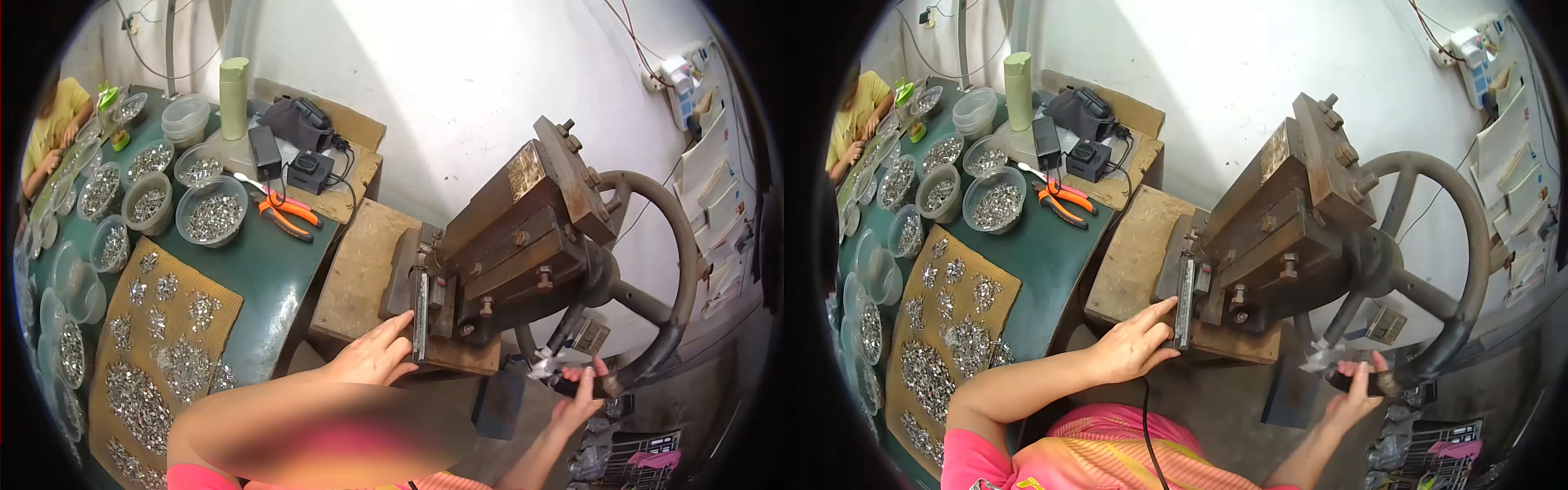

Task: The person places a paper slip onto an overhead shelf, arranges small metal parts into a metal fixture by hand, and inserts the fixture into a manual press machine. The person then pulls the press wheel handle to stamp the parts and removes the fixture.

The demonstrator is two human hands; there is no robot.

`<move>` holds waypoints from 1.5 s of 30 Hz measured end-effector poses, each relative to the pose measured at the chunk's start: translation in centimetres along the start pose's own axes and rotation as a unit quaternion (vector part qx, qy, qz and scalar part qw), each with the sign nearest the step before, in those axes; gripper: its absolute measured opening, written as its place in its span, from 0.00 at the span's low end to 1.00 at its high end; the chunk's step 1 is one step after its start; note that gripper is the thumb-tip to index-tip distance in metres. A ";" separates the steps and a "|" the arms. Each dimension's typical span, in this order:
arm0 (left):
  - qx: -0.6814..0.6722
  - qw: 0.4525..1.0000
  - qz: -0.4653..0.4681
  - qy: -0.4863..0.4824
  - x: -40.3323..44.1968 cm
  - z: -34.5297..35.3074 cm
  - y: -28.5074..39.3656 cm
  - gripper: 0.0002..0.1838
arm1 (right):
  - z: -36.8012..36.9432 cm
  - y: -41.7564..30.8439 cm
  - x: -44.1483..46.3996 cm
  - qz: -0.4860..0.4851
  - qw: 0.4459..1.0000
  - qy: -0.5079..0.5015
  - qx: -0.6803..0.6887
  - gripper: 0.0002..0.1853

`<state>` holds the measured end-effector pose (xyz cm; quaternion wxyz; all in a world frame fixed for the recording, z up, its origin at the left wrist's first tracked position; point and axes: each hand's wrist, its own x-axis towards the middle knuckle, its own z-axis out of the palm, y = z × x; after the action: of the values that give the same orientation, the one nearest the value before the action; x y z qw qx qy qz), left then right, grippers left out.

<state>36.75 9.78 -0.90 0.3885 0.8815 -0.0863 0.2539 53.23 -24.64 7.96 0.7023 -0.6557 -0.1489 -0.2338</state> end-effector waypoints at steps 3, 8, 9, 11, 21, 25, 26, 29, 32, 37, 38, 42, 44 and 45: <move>0.018 1.000 0.022 0.012 0.1 0.0 -0.5 0.19 | -0.7 -5.1 2.9 0.047 0.997 -0.046 -0.031 0.23; 0.011 0.999 0.046 0.021 0.8 -0.4 -2.2 0.18 | 0.4 -10.3 7.8 0.062 0.996 -0.056 -0.042 0.19; 0.007 0.999 0.046 0.019 1.1 -0.4 -2.6 0.18 | 0.2 -11.1 9.0 0.077 0.993 -0.073 -0.047 0.18; -0.001 0.999 0.047 0.018 1.6 -0.2 -3.5 0.17 | 0.5 -12.5 11.0 0.098 0.989 -0.096 -0.052 0.18; -0.060 0.998 0.025 0.002 4.8 0.1 -5.4 0.16 | 2.0 -15.3 16.0 0.137 0.976 -0.141 -0.092 0.19; -0.085 0.996 -0.007 -0.001 5.1 0.1 -5.2 0.17 | 2.0 -15.3 16.1 0.137 0.976 -0.139 -0.094 0.18; -0.079 0.997 0.002 0.012 5.1 0.2 -5.2 0.17 | 1.9 -15.2 16.2 0.136 0.976 -0.143 -0.089 0.18; -0.055 0.997 0.027 0.043 4.9 0.6 -5.1 0.17 | 1.7 -15.1 16.2 0.135 0.976 -0.149 -0.080 0.18; -0.015 0.997 0.054 0.058 4.7 1.1 -5.3 0.16 | 1.8 -15.1 16.0 0.133 0.978 -0.146 -0.075 0.18; 0.027 0.993 0.084 0.073 4.7 1.0 -5.3 0.15 | 1.9 -14.9 15.6 0.128 0.979 -0.141 -0.069 0.18; 0.009 0.995 0.068 0.071 4.7 1.1 -5.3 0.16 | 1.8 -14.8 15.5 0.126 0.980 -0.143 -0.066 0.18; -0.075 0.995 -0.015 0.066 4.7 1.2 -5.0 0.22 | 1.8 -14.5 14.5 0.119 0.982 -0.136 -0.058 0.19; -0.090 0.993 -0.046 0.065 4.8 1.4 -4.9 0.27 | 1.7 -14.3 14.1 0.112 0.983 -0.130 -0.056 0.19; -0.081 0.993 -0.050 0.065 4.9 1.5 -4.9 0.29 | 1.3 -14.0 13.9 0.107 0.984 -0.131 -0.055 0.20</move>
<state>43.25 12.24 -2.37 0.4761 0.8319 -0.0367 0.2826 57.82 -25.59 27.19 0.6604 -0.7305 -0.1554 -0.0776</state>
